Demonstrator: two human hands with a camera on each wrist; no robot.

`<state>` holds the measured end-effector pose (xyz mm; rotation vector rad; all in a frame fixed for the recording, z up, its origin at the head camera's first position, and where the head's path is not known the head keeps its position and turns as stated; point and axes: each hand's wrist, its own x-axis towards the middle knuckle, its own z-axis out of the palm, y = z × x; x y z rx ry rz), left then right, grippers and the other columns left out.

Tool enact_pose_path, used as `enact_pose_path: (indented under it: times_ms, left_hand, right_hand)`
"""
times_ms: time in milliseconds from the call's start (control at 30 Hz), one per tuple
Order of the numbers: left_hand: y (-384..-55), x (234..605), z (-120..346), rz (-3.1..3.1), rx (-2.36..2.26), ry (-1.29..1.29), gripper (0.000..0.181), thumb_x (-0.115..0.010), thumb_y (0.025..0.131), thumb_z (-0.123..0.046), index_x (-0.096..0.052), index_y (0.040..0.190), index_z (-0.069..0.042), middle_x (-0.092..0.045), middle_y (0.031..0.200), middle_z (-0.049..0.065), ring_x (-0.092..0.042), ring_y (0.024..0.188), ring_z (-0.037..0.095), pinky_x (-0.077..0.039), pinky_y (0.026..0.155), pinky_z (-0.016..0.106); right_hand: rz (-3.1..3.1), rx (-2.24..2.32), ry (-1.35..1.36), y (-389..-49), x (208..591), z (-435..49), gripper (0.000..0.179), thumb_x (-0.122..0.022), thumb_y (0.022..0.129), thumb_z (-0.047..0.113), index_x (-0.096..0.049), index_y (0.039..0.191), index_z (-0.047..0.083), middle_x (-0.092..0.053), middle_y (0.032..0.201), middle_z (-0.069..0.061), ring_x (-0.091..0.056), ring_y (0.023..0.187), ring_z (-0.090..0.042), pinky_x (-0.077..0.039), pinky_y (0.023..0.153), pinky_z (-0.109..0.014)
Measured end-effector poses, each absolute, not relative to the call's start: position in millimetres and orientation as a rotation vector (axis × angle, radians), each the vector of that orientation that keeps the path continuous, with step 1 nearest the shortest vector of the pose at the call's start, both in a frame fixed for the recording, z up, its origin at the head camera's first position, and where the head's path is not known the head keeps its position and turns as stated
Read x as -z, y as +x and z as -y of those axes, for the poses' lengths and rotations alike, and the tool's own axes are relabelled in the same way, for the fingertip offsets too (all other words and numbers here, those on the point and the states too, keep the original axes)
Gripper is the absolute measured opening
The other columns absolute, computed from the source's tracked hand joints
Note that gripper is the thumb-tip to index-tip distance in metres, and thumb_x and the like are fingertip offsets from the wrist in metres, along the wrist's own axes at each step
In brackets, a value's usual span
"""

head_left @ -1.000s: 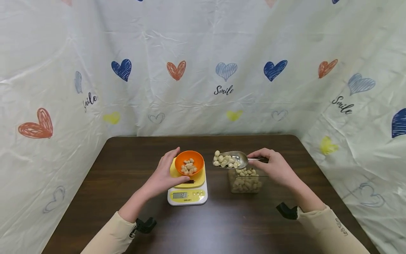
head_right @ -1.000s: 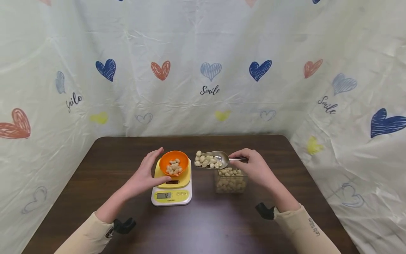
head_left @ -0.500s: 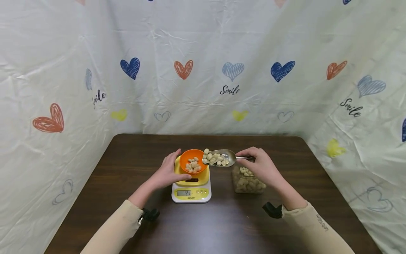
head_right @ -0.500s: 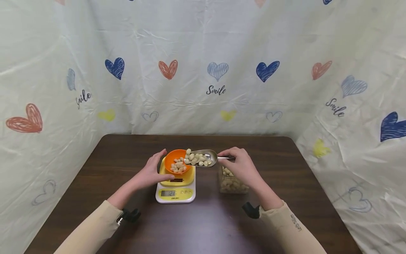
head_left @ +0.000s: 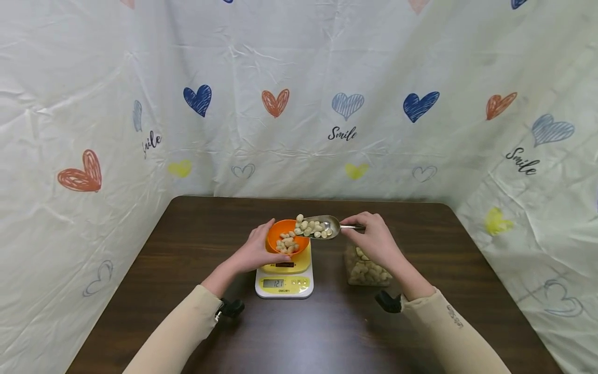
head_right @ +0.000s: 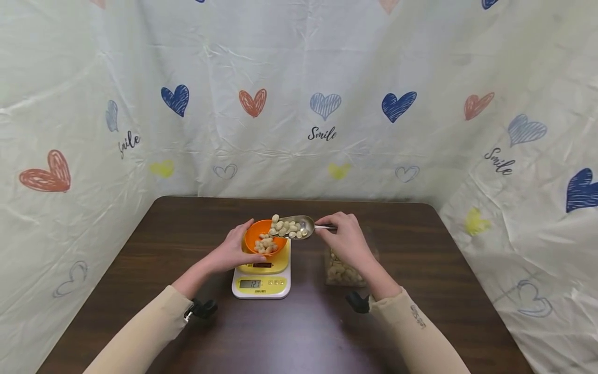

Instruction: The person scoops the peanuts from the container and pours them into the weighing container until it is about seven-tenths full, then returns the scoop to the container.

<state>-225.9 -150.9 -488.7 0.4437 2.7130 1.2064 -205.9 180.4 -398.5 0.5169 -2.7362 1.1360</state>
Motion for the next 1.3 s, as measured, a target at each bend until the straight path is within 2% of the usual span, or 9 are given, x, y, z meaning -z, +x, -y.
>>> enact_pose_path:
  times_ms: [300,567,767,1300]
  left_hand:
    - [-228.8,492.1,148.6,-2.710,-1.241,0.444,0.119,-0.089,0.073,-0.054,-0.024,0.163,-0.010,-0.032,0.160,0.014,-0.026,0.143,0.035,-0.031,0.113,0.058]
    - [-228.9,490.7,149.0,-2.690,-1.258,0.435,0.117,-0.090,0.073,-0.053,-0.026,0.162,-0.011,-0.032,0.160,0.013,-0.027,0.142,0.034,-0.032,0.113,0.058]
    - [-229.2,490.4,148.8,-2.688,-1.257,0.439,0.120,-0.089,0.072,-0.056,-0.025,0.162,-0.010,-0.033,0.159,0.014,-0.027,0.142,0.034,-0.033,0.112,0.057]
    - [-229.0,490.2,151.6,-2.666,-1.286,0.431,0.118,-0.091,0.073,-0.052,-0.025,0.162,-0.011,-0.034,0.157,0.013,-0.029,0.140,0.033,-0.034,0.111,0.058]
  right_hand:
    - [2.733,-0.951,0.530,-210.8,398.4,-167.7,0.019,-0.075,0.095,0.018,-0.078,0.111,0.009,-0.068,0.111,-0.007,-0.049,0.105,-0.032,-0.042,0.086,-0.046]
    - [2.633,-0.773,0.618,-214.8,398.0,-155.7,0.014,-0.080,0.091,0.012,-0.080,0.105,0.008,-0.067,0.102,-0.007,-0.047,0.098,-0.030,-0.040,0.081,-0.043]
    - [2.548,-0.642,0.682,-216.8,395.7,-153.0,0.012,-0.082,0.088,0.007,-0.080,0.100,0.007,-0.067,0.097,-0.009,-0.047,0.094,-0.031,-0.040,0.083,-0.043]
    - [2.568,-0.655,0.627,-215.5,394.9,-163.5,0.014,-0.080,0.090,0.009,-0.079,0.104,0.008,-0.066,0.100,-0.009,-0.047,0.098,-0.032,-0.041,0.084,-0.045]
